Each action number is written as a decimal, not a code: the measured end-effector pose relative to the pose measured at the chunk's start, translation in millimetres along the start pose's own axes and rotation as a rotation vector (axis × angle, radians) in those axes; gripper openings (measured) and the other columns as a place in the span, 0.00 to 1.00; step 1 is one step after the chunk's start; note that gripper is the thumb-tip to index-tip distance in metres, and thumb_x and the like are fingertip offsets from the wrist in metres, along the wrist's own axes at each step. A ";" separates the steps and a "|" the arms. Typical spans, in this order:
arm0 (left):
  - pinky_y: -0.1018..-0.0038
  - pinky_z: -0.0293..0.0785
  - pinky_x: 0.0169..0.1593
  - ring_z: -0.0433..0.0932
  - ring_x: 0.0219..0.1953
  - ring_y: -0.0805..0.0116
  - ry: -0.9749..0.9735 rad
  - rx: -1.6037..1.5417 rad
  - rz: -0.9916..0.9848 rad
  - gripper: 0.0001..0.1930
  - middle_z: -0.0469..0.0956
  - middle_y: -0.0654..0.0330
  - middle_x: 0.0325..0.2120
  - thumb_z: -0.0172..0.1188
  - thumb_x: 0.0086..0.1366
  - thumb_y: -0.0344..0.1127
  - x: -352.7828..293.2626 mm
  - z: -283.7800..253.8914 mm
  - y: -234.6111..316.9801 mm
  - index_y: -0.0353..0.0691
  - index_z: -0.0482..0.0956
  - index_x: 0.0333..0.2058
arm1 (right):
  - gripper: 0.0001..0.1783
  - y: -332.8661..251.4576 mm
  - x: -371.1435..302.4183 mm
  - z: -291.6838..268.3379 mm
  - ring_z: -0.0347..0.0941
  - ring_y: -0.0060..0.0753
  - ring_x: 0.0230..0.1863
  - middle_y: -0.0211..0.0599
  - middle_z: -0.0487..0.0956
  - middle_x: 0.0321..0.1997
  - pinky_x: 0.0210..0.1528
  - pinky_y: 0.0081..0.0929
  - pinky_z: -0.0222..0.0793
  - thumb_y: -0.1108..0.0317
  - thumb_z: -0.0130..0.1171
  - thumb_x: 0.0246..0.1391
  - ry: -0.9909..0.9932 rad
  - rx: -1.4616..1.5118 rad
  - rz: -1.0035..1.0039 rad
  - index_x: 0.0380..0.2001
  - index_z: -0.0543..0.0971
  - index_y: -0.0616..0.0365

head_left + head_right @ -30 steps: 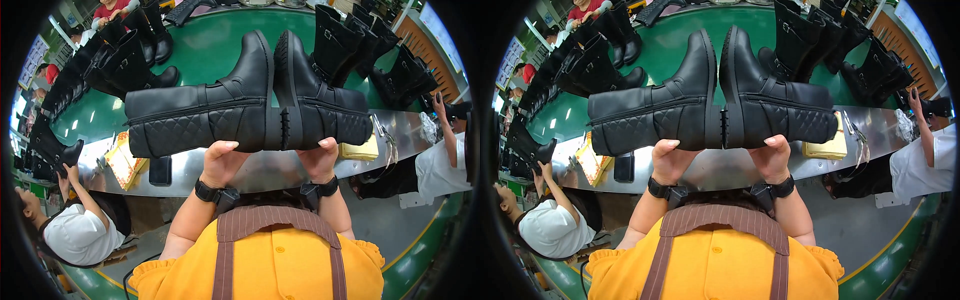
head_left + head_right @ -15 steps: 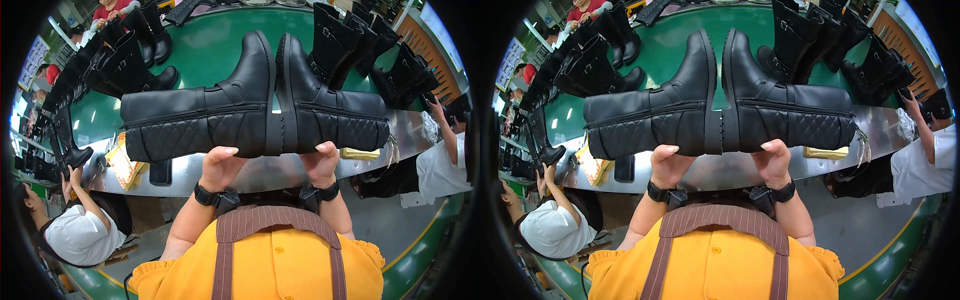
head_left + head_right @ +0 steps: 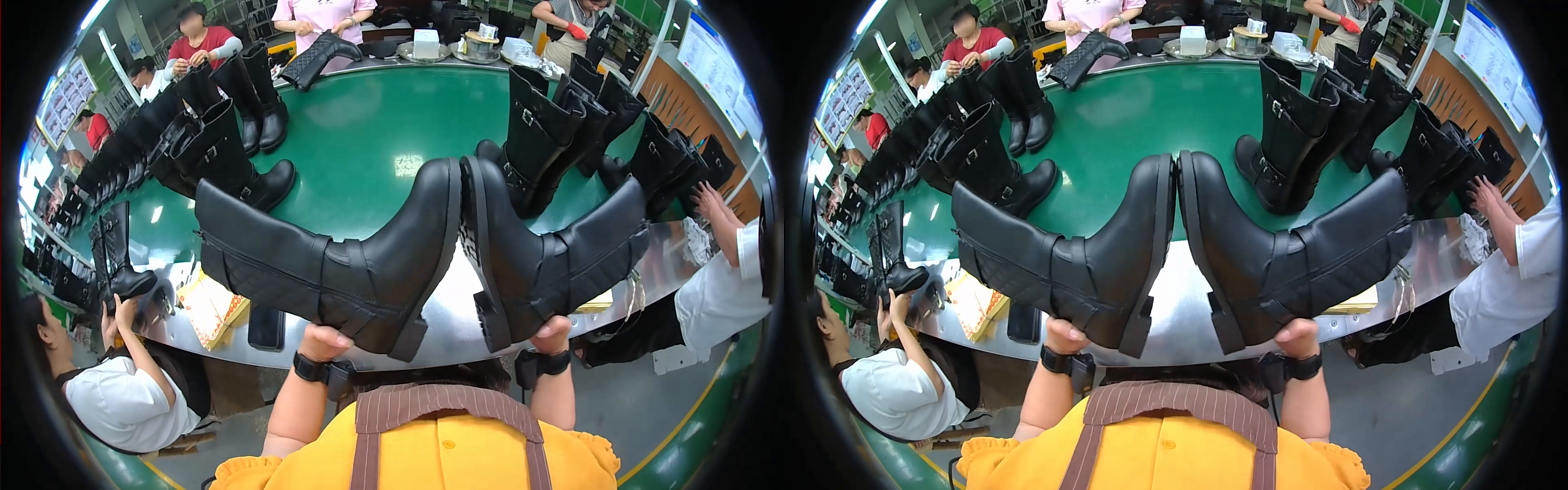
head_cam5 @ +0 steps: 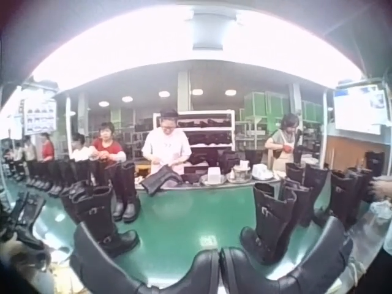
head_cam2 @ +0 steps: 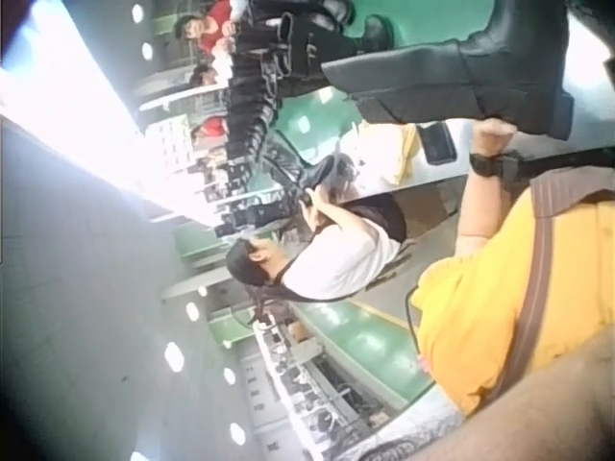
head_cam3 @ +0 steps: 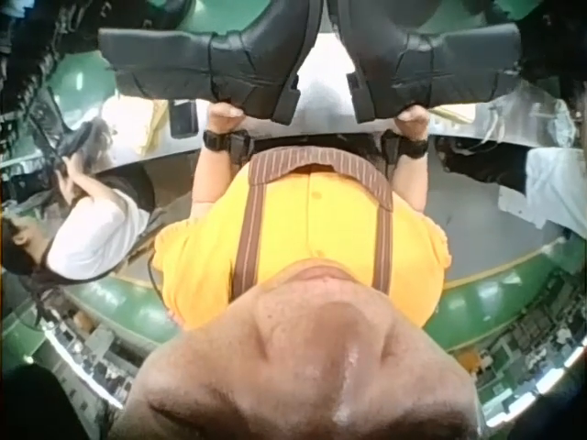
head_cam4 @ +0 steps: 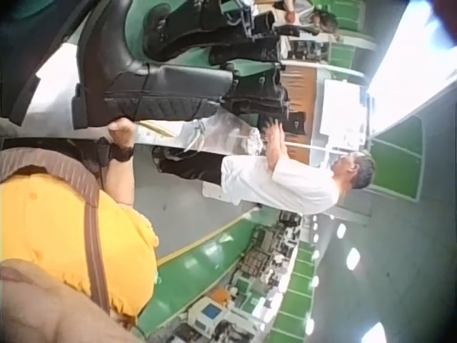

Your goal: Inspecting and cleaning black leather boots on a factory production line.

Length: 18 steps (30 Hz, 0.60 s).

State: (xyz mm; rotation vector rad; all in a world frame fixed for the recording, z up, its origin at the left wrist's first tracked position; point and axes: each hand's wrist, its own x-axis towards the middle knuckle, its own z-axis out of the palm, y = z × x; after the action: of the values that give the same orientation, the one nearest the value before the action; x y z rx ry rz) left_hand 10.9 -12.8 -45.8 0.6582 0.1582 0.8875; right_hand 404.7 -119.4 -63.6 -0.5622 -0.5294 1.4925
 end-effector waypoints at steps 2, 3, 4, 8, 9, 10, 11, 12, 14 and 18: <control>0.61 0.55 0.68 0.63 0.64 0.52 -0.035 0.037 0.003 0.44 0.66 0.50 0.61 0.59 0.43 0.25 -7.6 -1.0 11.0 0.31 0.59 0.64 | 0.47 -13.5 -10.4 -1.0 0.67 0.50 0.63 0.50 0.71 0.62 0.69 0.38 0.56 0.67 0.54 0.21 0.065 -0.042 0.009 0.56 0.70 0.73; 0.58 0.54 0.68 0.63 0.64 0.50 0.024 0.141 0.001 0.44 0.66 0.48 0.61 0.58 0.42 0.24 -8.2 3.1 15.9 0.31 0.58 0.64 | 0.45 -19.9 -12.8 4.1 0.67 0.49 0.63 0.50 0.72 0.62 0.68 0.38 0.58 0.69 0.54 0.22 0.048 -0.178 -0.028 0.55 0.71 0.73; 0.56 0.54 0.69 0.64 0.63 0.48 0.044 0.239 0.019 0.43 0.65 0.46 0.61 0.57 0.42 0.23 -5.1 9.8 18.3 0.31 0.58 0.64 | 0.43 -22.4 -12.3 13.0 0.67 0.48 0.63 0.50 0.72 0.61 0.66 0.37 0.60 0.71 0.54 0.23 -0.014 -0.314 -0.083 0.53 0.72 0.73; 0.71 0.70 0.56 0.74 0.51 0.68 0.205 0.975 -0.249 0.25 0.75 0.58 0.53 0.61 0.61 0.30 41.1 40.7 5.7 0.31 0.70 0.57 | 0.19 -11.4 22.2 67.6 0.68 0.42 0.62 0.49 0.77 0.53 0.60 0.31 0.65 0.70 0.57 0.52 0.091 -1.043 0.258 0.46 0.79 0.70; 0.72 0.72 0.51 0.75 0.48 0.72 0.258 0.967 -0.248 0.23 0.77 0.59 0.50 0.62 0.62 0.34 55.0 48.1 -12.4 0.32 0.72 0.54 | 0.21 8.1 37.6 82.0 0.68 0.41 0.61 0.48 0.77 0.54 0.61 0.30 0.63 0.67 0.56 0.55 0.148 -1.023 0.262 0.49 0.77 0.69; 0.74 0.73 0.47 0.76 0.45 0.75 0.331 0.981 -0.219 0.22 0.78 0.61 0.47 0.63 0.63 0.38 64.1 52.1 -24.5 0.32 0.74 0.52 | 0.22 16.4 49.1 91.5 0.68 0.41 0.61 0.47 0.76 0.55 0.62 0.30 0.62 0.65 0.56 0.57 0.113 -0.999 0.233 0.51 0.76 0.69; 0.72 0.71 0.49 0.74 0.47 0.72 0.384 1.002 -0.208 0.24 0.76 0.59 0.49 0.63 0.62 0.38 69.4 53.8 -33.0 0.33 0.72 0.54 | 0.23 25.1 60.3 98.7 0.68 0.40 0.61 0.46 0.76 0.55 0.63 0.30 0.62 0.64 0.56 0.59 0.222 -1.015 0.248 0.53 0.75 0.69; 0.71 0.69 0.51 0.72 0.49 0.70 0.383 1.028 -0.116 0.25 0.73 0.57 0.51 0.63 0.62 0.38 71.7 54.6 -41.3 0.34 0.70 0.55 | 0.32 27.2 70.0 101.7 0.65 0.39 0.61 0.42 0.69 0.61 0.65 0.33 0.59 0.63 0.59 0.52 0.082 -1.130 -0.206 0.60 0.68 0.63; 0.67 0.66 0.54 0.68 0.53 0.64 0.394 1.110 0.092 0.29 0.68 0.54 0.55 0.64 0.61 0.37 74.7 55.1 -53.8 0.36 0.66 0.58 | 0.47 24.9 86.2 101.0 0.60 0.38 0.63 0.39 0.60 0.68 0.67 0.40 0.55 0.60 0.62 0.45 -0.125 -1.080 -0.612 0.69 0.56 0.53; 0.61 0.58 0.62 0.61 0.62 0.53 0.393 1.342 0.521 0.38 0.58 0.47 0.63 0.64 0.59 0.36 80.2 73.0 -70.5 0.40 0.57 0.65 | 0.38 21.0 112.3 95.8 0.59 0.40 0.67 0.44 0.57 0.71 0.67 0.46 0.55 0.51 0.49 0.64 -0.005 -0.356 -0.262 0.71 0.51 0.52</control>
State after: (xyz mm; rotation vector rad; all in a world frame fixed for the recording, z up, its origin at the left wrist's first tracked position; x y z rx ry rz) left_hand 137.3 -17.5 -18.9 1.8136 1.0253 1.3680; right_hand 328.7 -5.1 -5.6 -0.7342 -0.8483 1.1570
